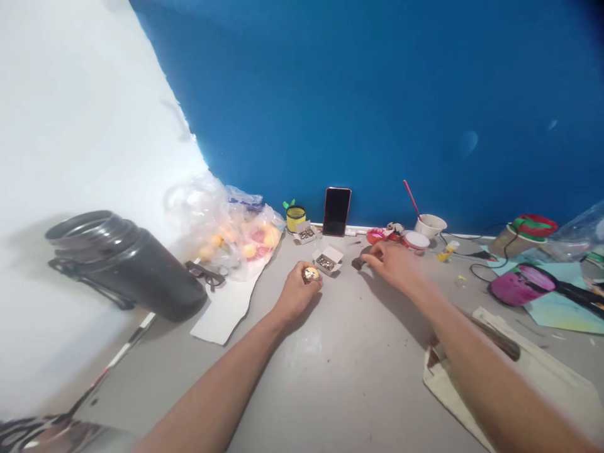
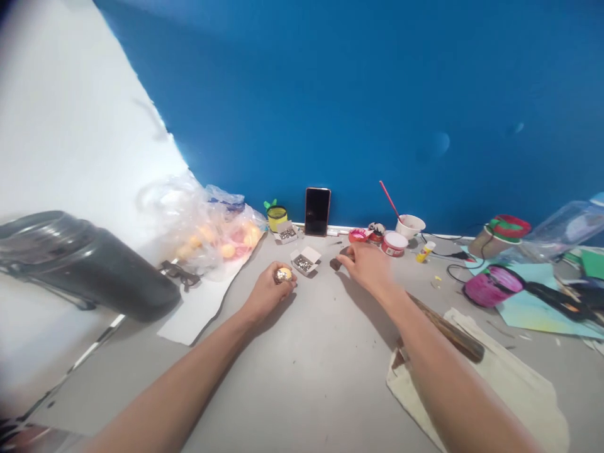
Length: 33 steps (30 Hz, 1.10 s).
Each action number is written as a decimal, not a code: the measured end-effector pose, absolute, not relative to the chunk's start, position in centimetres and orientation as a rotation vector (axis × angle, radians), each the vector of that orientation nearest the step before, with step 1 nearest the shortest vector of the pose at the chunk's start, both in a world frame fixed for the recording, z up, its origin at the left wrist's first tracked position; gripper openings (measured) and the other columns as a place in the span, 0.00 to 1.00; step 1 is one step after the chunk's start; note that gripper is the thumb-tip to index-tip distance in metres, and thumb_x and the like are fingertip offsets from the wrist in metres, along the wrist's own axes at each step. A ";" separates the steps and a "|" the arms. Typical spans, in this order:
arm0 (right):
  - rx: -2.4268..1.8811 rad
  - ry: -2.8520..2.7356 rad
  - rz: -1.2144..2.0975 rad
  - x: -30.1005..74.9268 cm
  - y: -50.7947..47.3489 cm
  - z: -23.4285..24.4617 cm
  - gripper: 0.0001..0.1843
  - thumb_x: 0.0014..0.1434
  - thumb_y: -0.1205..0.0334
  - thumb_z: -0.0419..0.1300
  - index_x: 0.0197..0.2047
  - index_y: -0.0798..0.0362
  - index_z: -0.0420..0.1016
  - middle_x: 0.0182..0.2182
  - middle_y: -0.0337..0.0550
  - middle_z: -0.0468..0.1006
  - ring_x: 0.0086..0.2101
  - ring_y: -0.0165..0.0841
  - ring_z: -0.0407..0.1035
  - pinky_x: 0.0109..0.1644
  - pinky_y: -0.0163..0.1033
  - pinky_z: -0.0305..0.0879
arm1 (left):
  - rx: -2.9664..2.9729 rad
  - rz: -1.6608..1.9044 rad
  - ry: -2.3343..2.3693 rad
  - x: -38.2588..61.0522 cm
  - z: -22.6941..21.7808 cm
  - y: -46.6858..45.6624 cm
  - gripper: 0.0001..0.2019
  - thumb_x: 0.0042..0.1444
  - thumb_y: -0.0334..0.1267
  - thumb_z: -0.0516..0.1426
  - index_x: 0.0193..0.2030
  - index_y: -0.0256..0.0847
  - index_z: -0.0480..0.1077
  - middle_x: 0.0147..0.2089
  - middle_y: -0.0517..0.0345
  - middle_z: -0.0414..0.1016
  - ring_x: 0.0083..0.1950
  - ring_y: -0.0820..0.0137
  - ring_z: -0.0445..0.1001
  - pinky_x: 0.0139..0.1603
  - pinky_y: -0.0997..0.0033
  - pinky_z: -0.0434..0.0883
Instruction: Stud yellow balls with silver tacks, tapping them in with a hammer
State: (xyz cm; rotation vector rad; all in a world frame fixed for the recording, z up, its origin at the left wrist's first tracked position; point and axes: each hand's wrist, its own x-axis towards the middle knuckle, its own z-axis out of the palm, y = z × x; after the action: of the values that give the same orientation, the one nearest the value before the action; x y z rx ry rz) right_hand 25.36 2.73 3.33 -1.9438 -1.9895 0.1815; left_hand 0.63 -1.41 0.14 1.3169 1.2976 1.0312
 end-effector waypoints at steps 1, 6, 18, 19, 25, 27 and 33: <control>-2.055 -2.035 0.117 26.2 3.0 3.6 0.20 0.60 0.43 0.61 0.37 0.52 0.78 0.38 0.53 0.82 0.39 0.44 0.75 0.37 0.41 0.61 | 1.291 1.029 1.267 0.6 0.2 -1.3 0.14 0.46 0.32 0.58 0.42 0.40 0.67 0.30 0.65 0.68 0.25 0.78 0.61 0.27 0.75 0.60; -2.341 -2.156 0.155 27.7 3.5 3.9 0.24 0.57 0.42 0.63 0.46 0.53 0.78 0.44 0.57 0.82 0.45 0.52 0.75 0.40 0.46 0.63 | 1.219 1.031 1.180 0.7 0.2 -1.2 0.19 0.44 0.32 0.59 0.46 0.37 0.71 0.27 0.66 0.65 0.24 0.79 0.60 0.26 0.75 0.58; -2.094 -2.103 -0.169 26.8 1.7 6.9 0.14 0.57 0.52 0.61 0.43 0.50 0.75 0.35 0.48 0.81 0.34 0.43 0.74 0.31 0.39 0.52 | 1.310 0.937 1.186 0.6 0.4 -1.2 0.20 0.45 0.32 0.57 0.48 0.38 0.72 0.25 0.67 0.60 0.24 0.78 0.57 0.26 0.75 0.55; -2.041 -2.099 -0.211 26.2 1.1 7.4 0.15 0.58 0.53 0.60 0.46 0.50 0.74 0.34 0.48 0.81 0.33 0.43 0.74 0.31 0.39 0.51 | 1.327 0.932 1.192 0.6 0.5 -1.3 0.19 0.46 0.32 0.57 0.48 0.38 0.72 0.26 0.67 0.59 0.24 0.78 0.57 0.26 0.75 0.54; -1.617 -2.300 -0.224 22.3 -1.8 6.9 0.15 0.66 0.52 0.56 0.47 0.52 0.76 0.32 0.50 0.82 0.32 0.41 0.74 0.32 0.40 0.50 | 1.352 0.907 1.165 0.7 0.7 -1.6 0.16 0.49 0.34 0.57 0.47 0.39 0.67 0.26 0.68 0.59 0.25 0.77 0.57 0.27 0.74 0.55; -1.468 -2.366 -0.203 21.4 -2.1 5.9 0.15 0.68 0.53 0.55 0.48 0.52 0.77 0.33 0.49 0.83 0.32 0.39 0.74 0.32 0.40 0.50 | 1.347 0.916 1.110 0.8 0.8 -1.7 0.12 0.50 0.34 0.57 0.42 0.39 0.65 0.26 0.69 0.58 0.25 0.77 0.56 0.27 0.74 0.55; -1.285 -2.244 -0.401 21.2 -2.3 4.8 0.17 0.71 0.54 0.52 0.45 0.54 0.79 0.30 0.49 0.82 0.31 0.36 0.73 0.33 0.39 0.51 | 1.232 0.929 0.991 0.8 0.6 -1.7 0.14 0.49 0.34 0.58 0.44 0.40 0.63 0.26 0.68 0.61 0.24 0.78 0.57 0.28 0.73 0.56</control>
State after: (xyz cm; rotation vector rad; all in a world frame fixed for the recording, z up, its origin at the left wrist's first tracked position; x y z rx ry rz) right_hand 21.21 -2.29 4.83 -1.2847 -2.2441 -0.4014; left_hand 0.81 -1.73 0.64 1.2323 0.9908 0.9288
